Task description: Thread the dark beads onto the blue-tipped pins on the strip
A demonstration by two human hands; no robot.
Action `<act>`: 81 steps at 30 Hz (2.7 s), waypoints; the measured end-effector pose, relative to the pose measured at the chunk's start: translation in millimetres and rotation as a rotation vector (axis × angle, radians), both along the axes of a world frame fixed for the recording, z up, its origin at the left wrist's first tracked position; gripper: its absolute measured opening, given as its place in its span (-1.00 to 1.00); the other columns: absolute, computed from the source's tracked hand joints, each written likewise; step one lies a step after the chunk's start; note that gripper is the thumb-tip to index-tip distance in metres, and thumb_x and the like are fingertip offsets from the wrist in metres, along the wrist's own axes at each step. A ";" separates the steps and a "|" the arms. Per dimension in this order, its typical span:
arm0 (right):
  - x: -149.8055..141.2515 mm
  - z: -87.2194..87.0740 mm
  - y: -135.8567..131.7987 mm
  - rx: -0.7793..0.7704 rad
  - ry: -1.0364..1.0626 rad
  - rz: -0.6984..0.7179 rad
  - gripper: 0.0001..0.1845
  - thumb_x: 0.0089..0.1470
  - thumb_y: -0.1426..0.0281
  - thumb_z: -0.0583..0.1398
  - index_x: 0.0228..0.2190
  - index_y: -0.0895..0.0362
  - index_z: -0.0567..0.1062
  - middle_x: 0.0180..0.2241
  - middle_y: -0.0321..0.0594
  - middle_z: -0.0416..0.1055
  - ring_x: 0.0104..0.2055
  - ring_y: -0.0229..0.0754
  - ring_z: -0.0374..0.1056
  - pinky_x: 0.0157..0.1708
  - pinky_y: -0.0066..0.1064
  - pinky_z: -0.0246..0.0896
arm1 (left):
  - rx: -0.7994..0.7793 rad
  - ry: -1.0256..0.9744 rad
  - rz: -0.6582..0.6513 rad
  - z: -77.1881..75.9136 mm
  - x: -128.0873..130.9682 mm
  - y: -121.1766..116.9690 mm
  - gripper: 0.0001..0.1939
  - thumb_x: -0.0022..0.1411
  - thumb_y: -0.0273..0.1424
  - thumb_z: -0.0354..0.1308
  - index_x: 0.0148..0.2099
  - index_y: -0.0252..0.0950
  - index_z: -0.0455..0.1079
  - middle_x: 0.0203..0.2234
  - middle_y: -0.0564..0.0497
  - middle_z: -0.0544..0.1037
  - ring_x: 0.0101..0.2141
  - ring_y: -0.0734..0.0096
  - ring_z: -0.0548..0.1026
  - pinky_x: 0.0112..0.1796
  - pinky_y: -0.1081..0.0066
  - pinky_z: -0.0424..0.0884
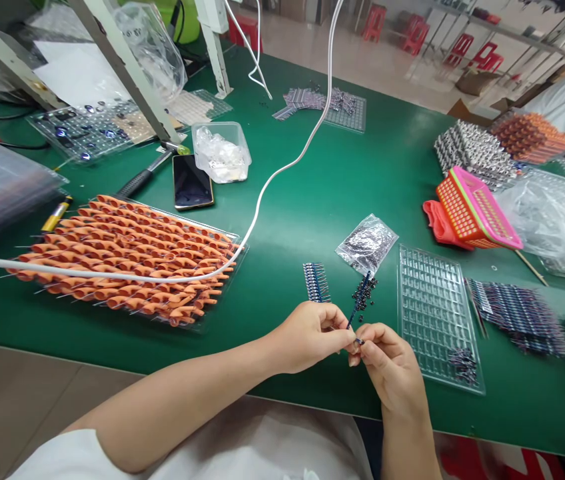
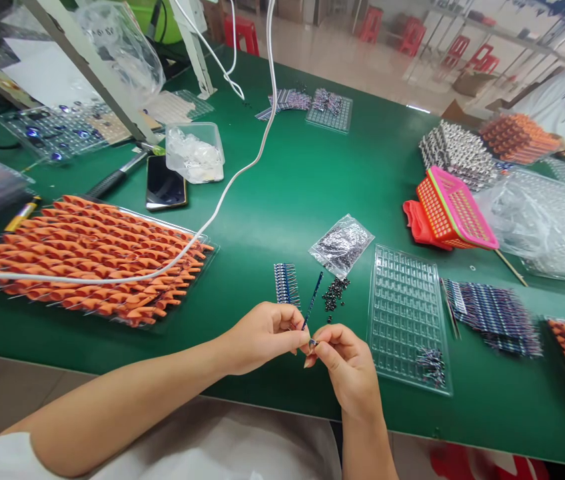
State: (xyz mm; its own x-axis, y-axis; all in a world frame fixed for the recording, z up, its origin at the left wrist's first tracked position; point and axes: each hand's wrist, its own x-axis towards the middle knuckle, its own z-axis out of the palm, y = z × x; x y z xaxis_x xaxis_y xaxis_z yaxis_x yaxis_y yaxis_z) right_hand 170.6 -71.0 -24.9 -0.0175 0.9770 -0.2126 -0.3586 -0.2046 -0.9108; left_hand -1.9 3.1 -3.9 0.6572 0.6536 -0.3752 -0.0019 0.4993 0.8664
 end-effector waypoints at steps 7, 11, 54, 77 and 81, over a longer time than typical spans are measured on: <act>1.0 -5.0 -1.7 0.005 -0.047 -0.026 -0.88 0.09 0.33 0.33 -0.38 0.12 0.54 -0.41 -0.26 0.45 -0.42 -0.28 0.42 -0.42 -0.47 0.38 | 0.008 0.002 0.005 0.2 0.2 -0.7 -0.89 0.12 -0.42 0.20 -0.39 -0.34 0.34 -0.50 0.01 0.55 -0.45 0.44 0.47 -0.36 0.40 0.36; 1.1 -5.4 -2.5 0.001 -0.065 -0.041 -0.87 0.07 0.33 0.34 -0.38 0.13 0.55 -0.41 -0.25 0.45 -0.44 -0.27 0.42 -0.43 -0.46 0.38 | 0.010 -0.001 0.003 -0.5 0.2 -0.7 -0.88 0.13 -0.41 0.20 -0.40 -0.34 0.34 -0.50 0.01 0.55 -0.45 0.44 0.47 -0.36 0.40 0.36; 6.3 -1.6 -0.8 -0.117 0.043 0.074 -0.86 -0.02 0.34 0.40 -0.42 0.13 0.58 -0.46 -0.21 0.50 -0.39 -0.18 0.44 -0.48 -0.42 0.45 | 0.231 0.121 -0.128 9.3 -3.9 -1.8 -0.87 0.18 -0.36 0.12 -0.38 -0.31 0.35 -0.48 0.00 0.55 -0.39 0.34 0.54 -0.35 0.43 0.40; 9.1 -5.5 0.1 -0.125 -0.017 0.104 -0.85 -0.05 0.33 0.42 -0.44 0.13 0.60 -0.47 -0.20 0.55 -0.49 -0.21 0.47 -0.47 -0.39 0.46 | 0.429 0.205 -0.189 8.8 -6.2 0.0 -0.83 0.23 -0.34 0.08 -0.36 -0.32 0.38 -0.51 -0.01 0.56 -0.46 0.39 0.50 -0.42 0.47 0.36; 9.2 -5.5 0.5 -0.133 -0.012 0.104 -0.85 -0.07 0.34 0.43 -0.44 0.13 0.61 -0.47 -0.21 0.54 -0.50 -0.21 0.46 -0.48 -0.38 0.46 | 0.467 0.229 -0.202 9.3 -6.9 0.1 -0.81 0.24 -0.33 0.08 -0.37 -0.32 0.38 -0.51 -0.01 0.55 -0.48 0.41 0.47 -0.43 0.47 0.33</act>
State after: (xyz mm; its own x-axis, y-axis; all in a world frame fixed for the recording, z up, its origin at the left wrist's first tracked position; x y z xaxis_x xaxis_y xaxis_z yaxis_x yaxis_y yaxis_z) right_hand 179.8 -70.5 -30.4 -0.1133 0.9332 -0.3411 -0.3187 -0.3593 -0.8771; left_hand -8.7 3.2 5.4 0.7223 0.6544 -0.2235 0.2678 0.0333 0.9629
